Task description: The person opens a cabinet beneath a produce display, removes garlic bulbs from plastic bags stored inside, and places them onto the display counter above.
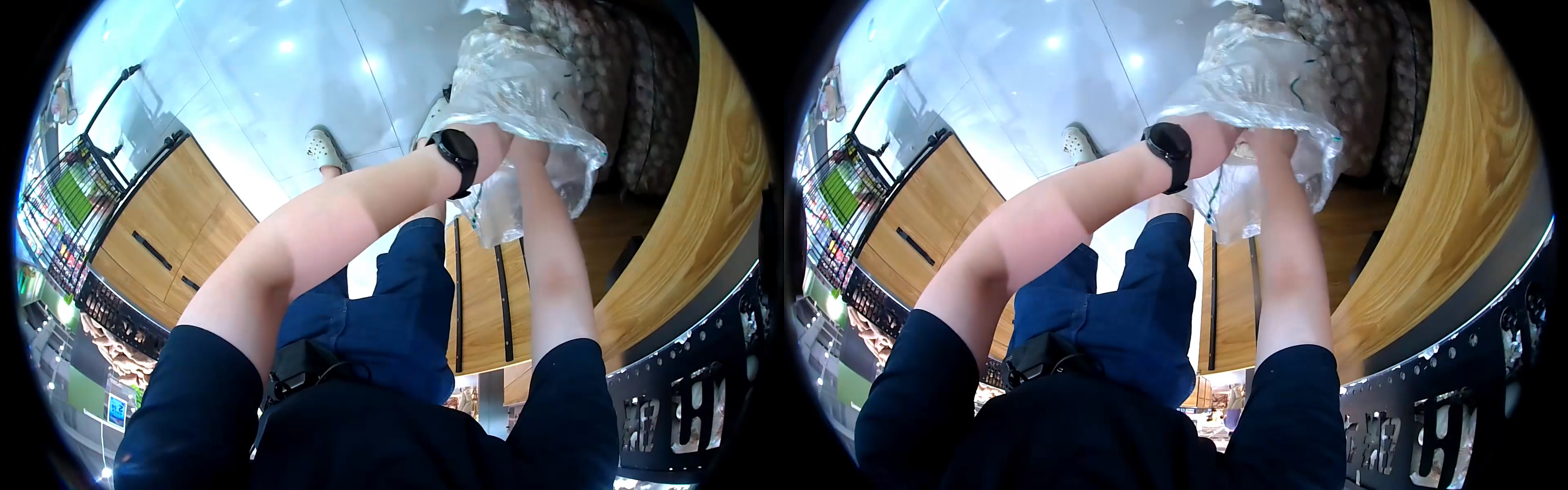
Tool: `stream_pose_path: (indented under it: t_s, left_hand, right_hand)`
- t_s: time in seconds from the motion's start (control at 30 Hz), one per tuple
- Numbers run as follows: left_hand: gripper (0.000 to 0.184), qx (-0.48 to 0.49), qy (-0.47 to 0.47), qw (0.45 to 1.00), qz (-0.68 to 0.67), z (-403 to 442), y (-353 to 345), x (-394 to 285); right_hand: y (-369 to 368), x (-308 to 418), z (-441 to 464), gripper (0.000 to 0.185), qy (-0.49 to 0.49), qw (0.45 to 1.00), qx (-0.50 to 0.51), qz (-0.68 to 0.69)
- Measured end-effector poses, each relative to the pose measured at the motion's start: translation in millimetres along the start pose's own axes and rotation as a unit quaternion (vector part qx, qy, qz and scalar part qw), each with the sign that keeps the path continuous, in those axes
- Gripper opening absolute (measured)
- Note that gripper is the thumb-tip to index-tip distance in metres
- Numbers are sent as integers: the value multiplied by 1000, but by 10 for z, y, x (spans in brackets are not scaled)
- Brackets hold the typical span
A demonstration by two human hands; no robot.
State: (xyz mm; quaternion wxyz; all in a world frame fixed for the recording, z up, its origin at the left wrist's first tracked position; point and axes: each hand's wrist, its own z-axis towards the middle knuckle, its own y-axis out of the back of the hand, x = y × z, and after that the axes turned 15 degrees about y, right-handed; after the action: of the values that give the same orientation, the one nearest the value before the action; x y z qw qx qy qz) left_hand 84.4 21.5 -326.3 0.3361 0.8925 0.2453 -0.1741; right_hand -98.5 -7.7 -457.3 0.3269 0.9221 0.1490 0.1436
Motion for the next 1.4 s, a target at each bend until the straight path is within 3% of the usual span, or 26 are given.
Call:
stream_pose_path:
  t_s: [0.07, 0.13, 0.2, 0.47, 0.63, 0.67, 0.73, 0.77, 0.8, 0.87, 0.9, 0.93, 0.97, 1.03, 1.07, 1.13, 1.17, 1.2, 1.23, 1.33, 1.4]
  left_hand:
    - [28, -64, 15, 996, -58, 16, -198, 104]
    - [29, -68, 18, 997, -24, -70, -152, 109]
    - [29, 63, 83, 992, -64, -60, -107, 113]
    - [29, 49, 74, 995, -49, -159, -229, 131]
    - [36, 149, 73, 986, 2, -159, -327, 38]
    - [36, 147, 70, 987, 3, -167, -376, 5]
    - [40, 34, 127, 980, -147, -232, -482, -87]
    - [40, 47, 152, 938, -307, -147, -628, -45]
    - [40, 47, 149, 938, -310, -78, -677, -8]
    - [37, 143, 224, 770, -580, 60, -721, 37]
    - [36, 179, 326, 599, -709, 171, -703, 6]
    - [36, 242, 275, 571, -734, 104, -570, 36]
    - [37, 278, 232, 544, -757, 141, -628, 116]
    - [32, 314, 180, 463, -809, 133, -609, 214]
    - [32, 307, 198, 500, -785, 60, -625, 267]
    - [34, 329, 178, 501, -780, 137, -811, 376]
    - [34, 329, 179, 502, -780, 120, -805, 376]
    - [38, 310, 213, 553, -743, 89, -787, 373]
    - [43, 289, 246, 602, -703, 50, -765, 364]
    - [39, 254, 271, 650, -663, -58, -637, 390]
    - [34, 226, 283, 655, -664, -87, -511, 387]
  right_hand:
    - [-224, -48, -11, 73, -2, 999, -54, 5]
    - [-285, -12, -60, 71, -1, 988, -140, 61]
    - [-284, 14, -19, 71, 10, 983, -160, 85]
    - [-6, 56, 350, 69, 46, 982, -121, 139]
    - [121, 38, 242, 68, 17, 976, -102, 190]
    - [143, 31, 193, 68, -3, 969, -100, 226]
    - [257, 59, -38, 67, -51, 932, -87, 347]
    - [316, 72, -229, 67, -76, 890, -83, 441]
    - [380, 107, -445, 67, -89, 844, -87, 522]
    - [485, 244, -826, 63, -82, 761, -104, 636]
    - [519, 320, -983, 60, -69, 728, -113, 673]
    - [560, 366, -1108, 54, -38, 654, -131, 744]
    - [635, 359, -1167, 54, -39, 655, -132, 743]
    - [767, 336, -1215, 48, -86, 719, -168, 669]
    - [625, 195, -1132, 48, -84, 721, -167, 667]
    - [126, -145, -774, 43, -152, 849, -142, 486]
    - [30, -142, -562, 43, -152, 848, -142, 487]
    - [-43, -114, -332, 45, -63, 938, -61, 337]
    - [-136, -96, -205, 48, 30, 985, 23, 171]
    - [-634, -11, -131, 53, 93, 985, 27, 144]
    - [-709, 47, -179, 57, 71, 986, 40, 143]
